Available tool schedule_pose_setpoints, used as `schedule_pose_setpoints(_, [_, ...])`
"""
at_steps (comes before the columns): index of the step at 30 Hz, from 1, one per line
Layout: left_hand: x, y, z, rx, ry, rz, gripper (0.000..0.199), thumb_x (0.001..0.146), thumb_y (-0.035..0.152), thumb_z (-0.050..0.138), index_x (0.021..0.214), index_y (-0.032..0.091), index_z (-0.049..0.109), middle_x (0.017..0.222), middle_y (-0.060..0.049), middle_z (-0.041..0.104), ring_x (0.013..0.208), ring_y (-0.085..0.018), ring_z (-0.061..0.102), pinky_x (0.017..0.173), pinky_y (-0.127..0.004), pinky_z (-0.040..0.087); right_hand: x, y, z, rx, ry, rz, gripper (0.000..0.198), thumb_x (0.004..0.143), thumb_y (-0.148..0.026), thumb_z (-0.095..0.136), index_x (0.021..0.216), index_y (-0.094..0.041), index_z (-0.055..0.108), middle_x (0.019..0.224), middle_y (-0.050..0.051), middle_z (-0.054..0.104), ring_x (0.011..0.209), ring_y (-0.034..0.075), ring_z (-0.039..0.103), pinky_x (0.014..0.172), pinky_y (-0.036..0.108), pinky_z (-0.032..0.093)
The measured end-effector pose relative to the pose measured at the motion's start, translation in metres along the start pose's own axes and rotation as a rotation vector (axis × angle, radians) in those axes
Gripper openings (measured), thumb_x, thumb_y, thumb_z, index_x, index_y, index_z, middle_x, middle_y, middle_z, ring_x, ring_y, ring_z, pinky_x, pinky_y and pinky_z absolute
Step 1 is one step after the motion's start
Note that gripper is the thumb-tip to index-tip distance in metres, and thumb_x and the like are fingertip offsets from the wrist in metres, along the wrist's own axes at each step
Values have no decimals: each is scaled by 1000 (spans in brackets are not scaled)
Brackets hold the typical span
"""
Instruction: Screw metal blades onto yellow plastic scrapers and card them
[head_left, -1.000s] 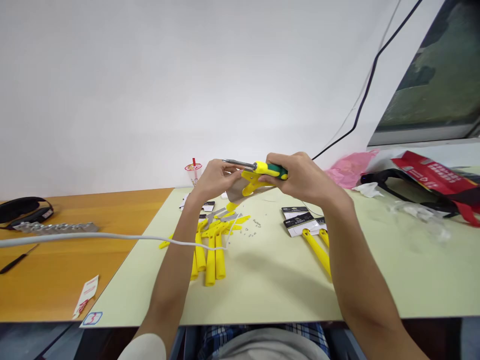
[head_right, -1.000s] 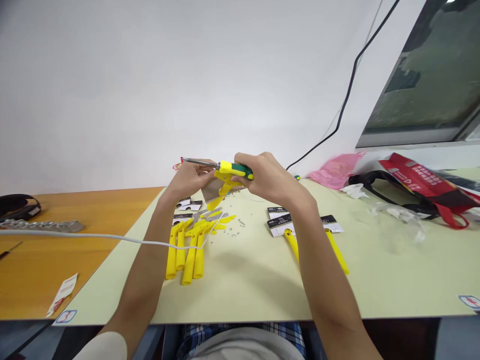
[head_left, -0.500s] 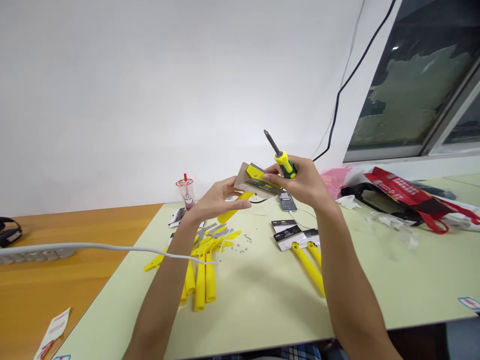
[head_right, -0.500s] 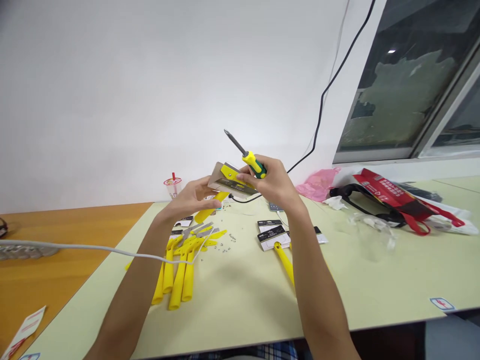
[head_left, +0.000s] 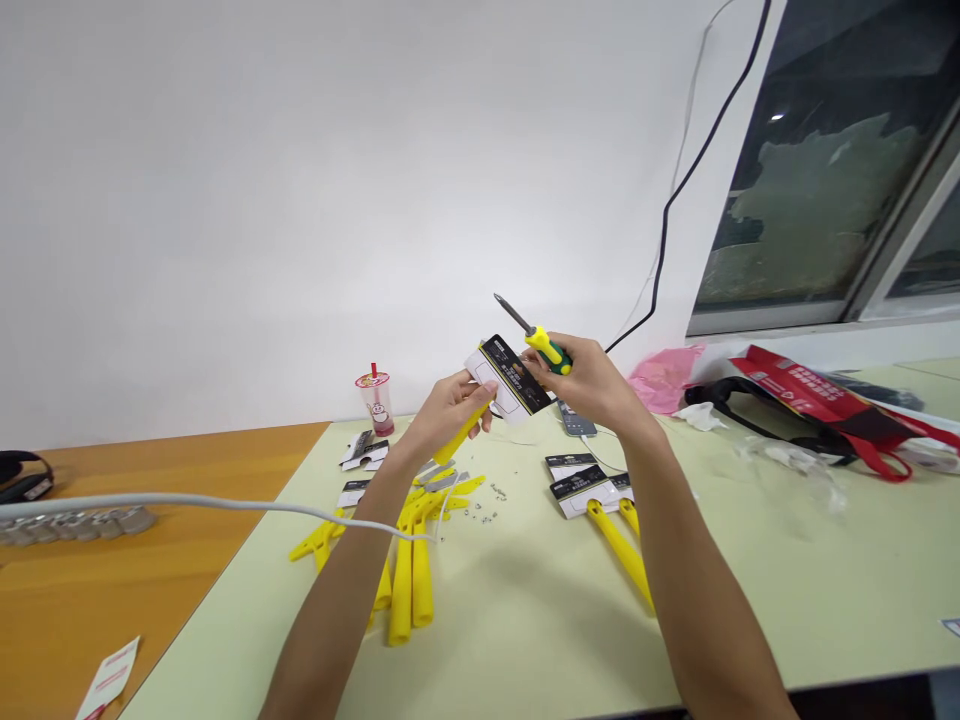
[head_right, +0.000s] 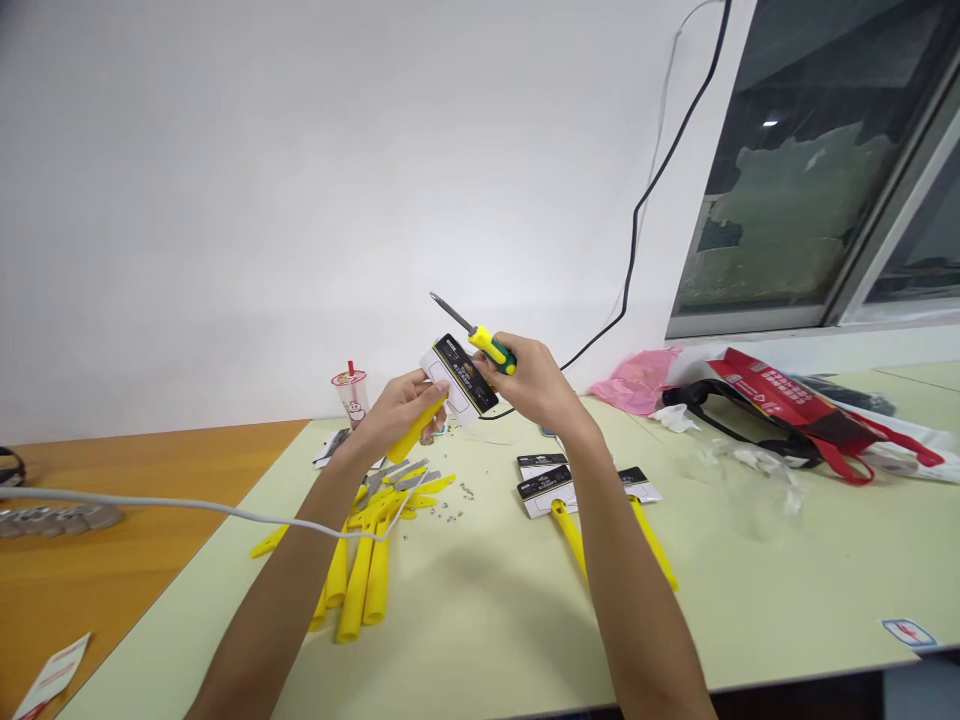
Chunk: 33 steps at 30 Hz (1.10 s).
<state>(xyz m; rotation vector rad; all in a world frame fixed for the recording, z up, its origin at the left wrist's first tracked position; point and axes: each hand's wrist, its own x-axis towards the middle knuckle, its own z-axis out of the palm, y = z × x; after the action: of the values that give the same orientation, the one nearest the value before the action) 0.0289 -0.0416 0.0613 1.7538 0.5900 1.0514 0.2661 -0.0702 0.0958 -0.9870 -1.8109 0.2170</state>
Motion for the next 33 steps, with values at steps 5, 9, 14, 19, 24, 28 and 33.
schedule_pose_setpoints(5, [3, -5, -3, -117, 38, -87, 62, 89, 77, 81, 93, 18, 63, 61, 1, 63, 44, -9, 50, 46, -23, 43, -1, -2, 0, 160, -47, 28, 34, 98, -55, 77, 96, -23, 69, 105, 6, 77, 90, 24, 67, 80, 39, 53])
schedule_pose_setpoints(9, [7, -11, -5, -226, 1, -164, 64, 92, 79, 76, 77, 18, 58, 53, 2, 51, 40, -8, 43, 42, -22, 38, -4, -3, -4, 73, -62, -36, 32, 101, -56, 77, 104, -26, 66, 112, 6, 79, 102, 27, 69, 88, 41, 52])
schedule_pose_setpoints(14, [10, -21, -15, -424, -265, -315, 54, 102, 59, 69, 69, 21, 50, 47, 5, 36, 35, -7, 29, 35, -18, 31, -6, -7, -4, 42, -148, -98, 38, 103, -54, 74, 131, -30, 68, 126, 8, 80, 112, 30, 70, 93, 43, 55])
schedule_pose_setpoints(19, [12, -40, -24, -557, -437, -466, 51, 108, 47, 56, 66, 23, 41, 40, 8, 25, 27, -8, 13, 27, -17, 21, -5, -10, 0, 82, -248, -141, 40, 104, -51, 71, 140, -33, 73, 151, 8, 73, 126, 33, 70, 103, 46, 55])
schedule_pose_setpoints(24, [12, -50, -22, -564, -497, -524, 57, 109, 51, 52, 61, 23, 39, 36, 5, 27, 22, -8, 15, 25, -17, 22, -5, -8, 3, 49, -257, -111, 30, 104, -49, 71, 125, -29, 74, 122, 6, 80, 103, 27, 69, 86, 38, 52])
schedule_pose_setpoints(28, [12, -51, -19, -506, -583, -550, 61, 105, 63, 56, 61, 23, 43, 33, 5, 27, 20, -10, 20, 25, -19, 23, -4, -7, 6, 28, -274, -91, 26, 101, -52, 74, 106, -26, 71, 92, 1, 72, 79, 20, 56, 71, 33, 43])
schedule_pose_setpoints(33, [10, -42, -13, -436, -590, -471, 46, 101, 56, 64, 73, 19, 61, 38, 3, 39, 24, -12, 30, 29, -20, 28, -5, -7, 5, 11, -220, -75, 37, 97, -60, 77, 95, -24, 71, 81, 0, 65, 74, 19, 49, 67, 33, 39])
